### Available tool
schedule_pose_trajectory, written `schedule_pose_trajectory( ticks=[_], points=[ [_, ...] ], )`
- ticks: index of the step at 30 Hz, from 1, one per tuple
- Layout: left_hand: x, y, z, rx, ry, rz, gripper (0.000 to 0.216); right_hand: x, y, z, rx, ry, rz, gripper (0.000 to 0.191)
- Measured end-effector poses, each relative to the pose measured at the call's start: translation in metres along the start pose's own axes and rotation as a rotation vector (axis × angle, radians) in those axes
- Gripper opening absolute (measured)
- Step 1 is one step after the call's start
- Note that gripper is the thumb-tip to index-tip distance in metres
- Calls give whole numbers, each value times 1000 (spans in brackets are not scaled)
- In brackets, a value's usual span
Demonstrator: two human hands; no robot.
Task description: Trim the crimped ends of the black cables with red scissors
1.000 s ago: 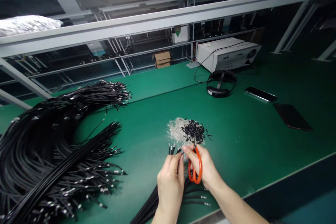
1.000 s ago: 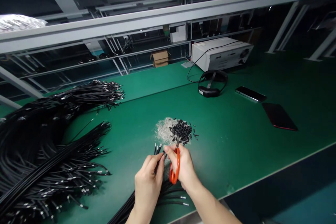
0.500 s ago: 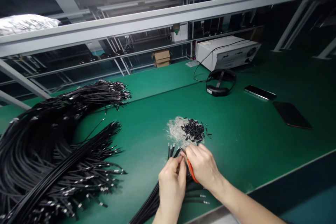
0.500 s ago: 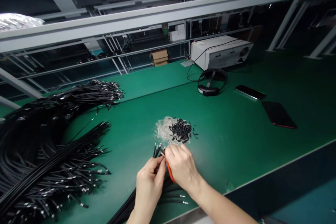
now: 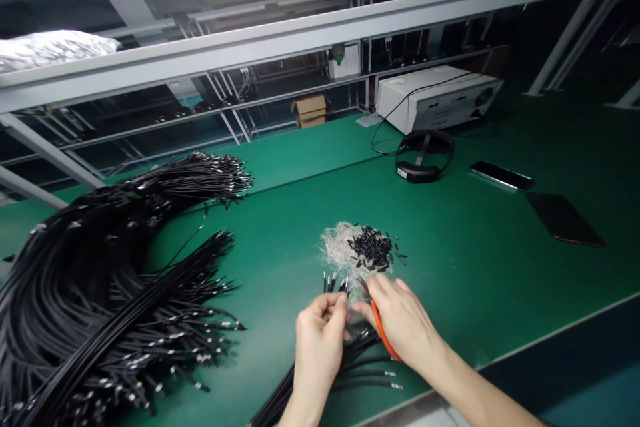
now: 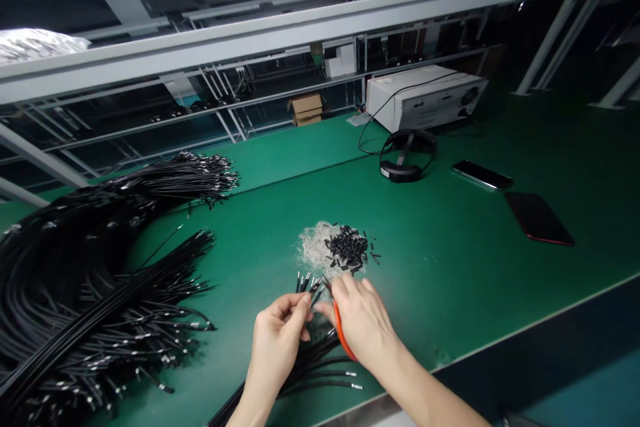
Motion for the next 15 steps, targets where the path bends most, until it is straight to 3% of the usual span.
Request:
schedule_pose_trajectory(
  ticks=[5, 10, 15],
  points=[
    [0, 1, 4, 47, -76, -63, 36, 7, -6, 1, 86, -115, -33, 27],
    [3, 2, 7, 75, -104, -94, 33, 12, -1, 4, 57, -133, -56, 10],
    [5, 6, 8, 88, -61, -73, 35, 10, -3, 4, 30, -129, -49, 10]
  ],
)
Point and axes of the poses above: each hand's wrist, its own y-axis towards the middle knuckle, its own z-axis out of the palm, x = y × z, the point moved 6 cm from there along y, towards the middle knuckle, and after that the axes turned 3 degrees about -z, right-handed, at the moved point
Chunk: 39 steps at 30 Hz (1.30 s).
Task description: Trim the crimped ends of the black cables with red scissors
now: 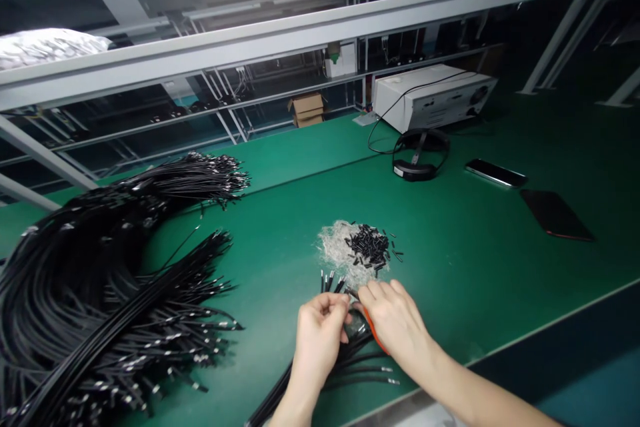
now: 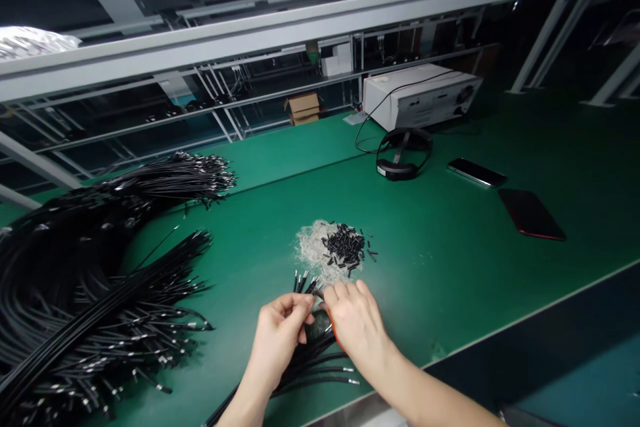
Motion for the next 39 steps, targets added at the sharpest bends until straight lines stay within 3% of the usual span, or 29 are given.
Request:
schedule_pose_trajectory(
  ticks=[6, 13, 18, 21, 24, 30, 34, 39],
  points=[
    [5, 4, 5, 45, 60, 26, 37, -3, -5, 1, 48, -14, 41, 9],
    [11, 10, 10, 86, 107, 13, 40, -5, -9, 4, 210, 87, 148, 14],
    [14, 12, 9, 84, 96, -4, 42, -23, -10, 4, 258, 187, 226, 18],
    [12, 11, 7, 83, 61, -6, 44, -43, -6, 5, 227, 398, 341, 22],
    [8, 7, 5, 109, 75, 17, 44, -53, 1, 6, 145, 765, 424, 25],
    [3, -2, 3, 135, 44, -1, 43, -39, 2, 10, 109, 1318, 546, 30],
    [2, -3, 2, 92, 34, -8, 44, -26, -1, 6, 68, 1472, 629, 39],
    [-3, -6, -2, -23, 100, 140, 33, -13, 6, -1, -19, 1493, 561, 32]
  ],
)
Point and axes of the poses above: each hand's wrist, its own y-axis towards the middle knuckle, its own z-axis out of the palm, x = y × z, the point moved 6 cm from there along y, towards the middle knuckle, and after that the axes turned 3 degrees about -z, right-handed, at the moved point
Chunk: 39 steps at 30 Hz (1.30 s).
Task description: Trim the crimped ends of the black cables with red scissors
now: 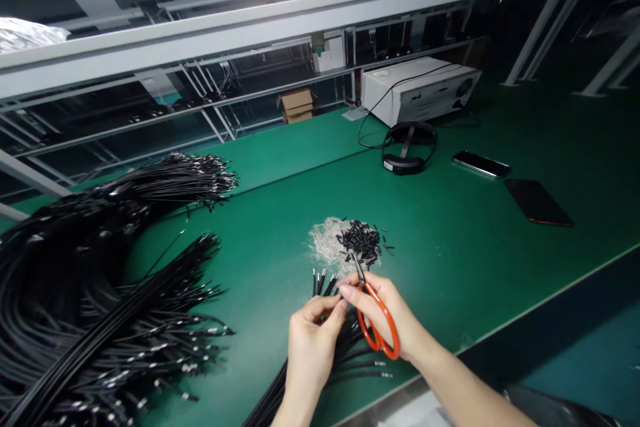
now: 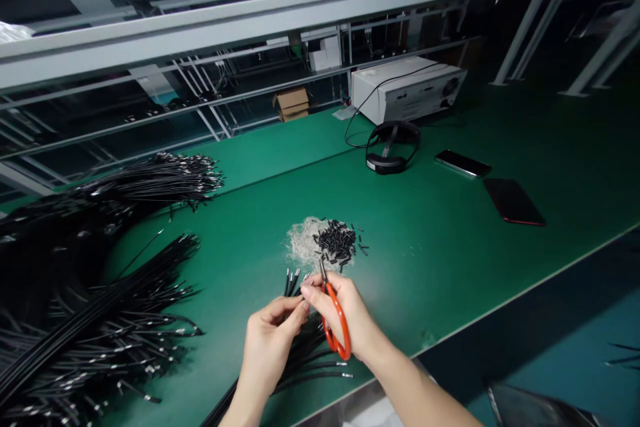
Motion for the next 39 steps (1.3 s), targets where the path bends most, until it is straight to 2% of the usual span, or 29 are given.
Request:
schedule_pose_trajectory(
  ticks=[2, 6, 9, 12, 15, 20, 24, 29, 31, 36, 37, 39],
  points=[
    [-3, -4, -2, -64, 39, 90, 28, -1, -1, 2, -46, 28, -46, 30],
    [-8, -14, -2, -185, 121, 268, 21, -14, -9, 5, -130, 26, 21, 33],
    [-9, -18, -1, -234, 196, 338, 19, -17, -16, 6, -158, -12, -7, 32],
    [-10, -19, -2, -273, 260, 379, 18, -20, -19, 4, -188, -54, -38, 30],
    [-11, -20, -2, -287, 307, 413, 17, -24, -18, 0, -224, -36, -3, 32],
    [-11, -22, -1, -287, 357, 461, 18, -17, -14, 4, -168, 63, 30, 33],
    [-12, -22, 1, -274, 349, 459, 18, -19, -16, 6, -173, 156, 101, 32],
    [-13, -21, 0, -260, 298, 441, 18, -25, -17, 7, -159, 121, 102, 32],
    [-12, -20, 0, -259, 277, 427, 17, -20, -16, 4, -161, -6, 32, 27],
    [-6, -13, -2, -236, 233, 305, 19, 14, -24, -1, -176, -480, -487, 9],
    [-5, -13, -3, -229, 231, 288, 20, 16, -25, -2, -183, -499, -511, 9],
    [-5, -13, -3, -218, 235, 271, 21, 11, -23, -6, -215, -455, -425, 11]
  ],
)
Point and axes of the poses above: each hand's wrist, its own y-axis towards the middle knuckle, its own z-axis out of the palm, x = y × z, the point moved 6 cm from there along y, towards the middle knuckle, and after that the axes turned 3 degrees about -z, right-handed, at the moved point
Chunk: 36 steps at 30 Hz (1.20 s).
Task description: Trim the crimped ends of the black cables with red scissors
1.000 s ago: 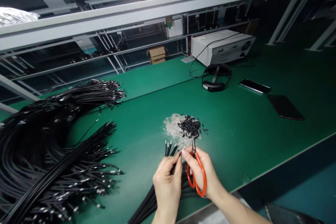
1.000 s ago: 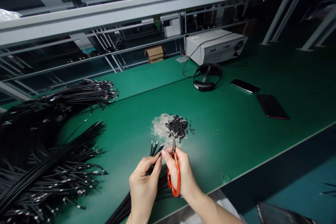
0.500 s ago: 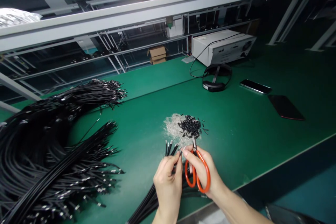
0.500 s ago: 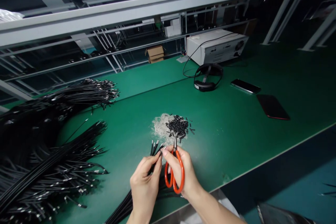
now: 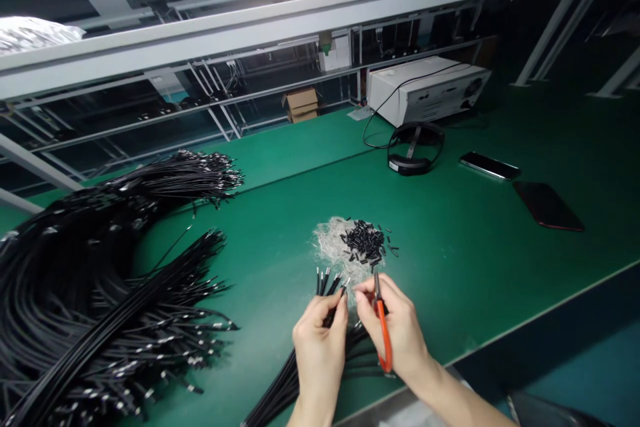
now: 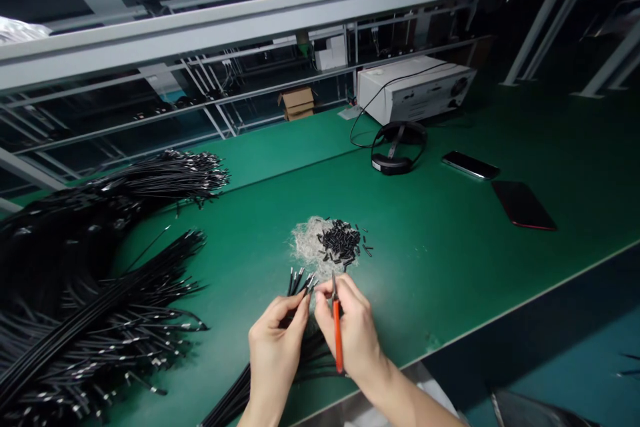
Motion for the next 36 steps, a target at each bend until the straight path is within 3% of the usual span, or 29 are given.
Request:
schedule_pose_trajectory(
  ticks=[3, 6, 12, 18, 21, 24, 29, 32, 36],
  points=[
    [0, -1, 1, 10, 12, -5, 22, -15, -2, 7, 35, 115, 234, 17],
    [0, -3, 2, 9, 34, 10, 23, -17, -2, 13, 80, 152, 297, 21],
    [-7, -6, 4, -18, 131, 127, 20, -4, 7, 5, 67, -100, 102, 13],
    [-4, -7, 9, 7, 230, 181, 22, 9, 7, 8, 135, -590, -230, 15],
    [-3, -5, 8, 5, 226, 167, 22, 12, 11, 5, 245, -554, -341, 17],
    [-4, -3, 6, 13, 178, 135, 23, 8, 21, -8, 274, -323, -243, 11],
    [-6, -2, 4, 31, 134, 69, 25, -6, 19, -11, 171, -109, -13, 11],
    [-7, -2, 3, 38, 115, 53, 27, -12, 10, 1, 164, -121, 31, 11],
    [-2, 0, 7, 100, 55, -28, 30, -8, 9, 7, 187, -360, -70, 17]
  ],
)
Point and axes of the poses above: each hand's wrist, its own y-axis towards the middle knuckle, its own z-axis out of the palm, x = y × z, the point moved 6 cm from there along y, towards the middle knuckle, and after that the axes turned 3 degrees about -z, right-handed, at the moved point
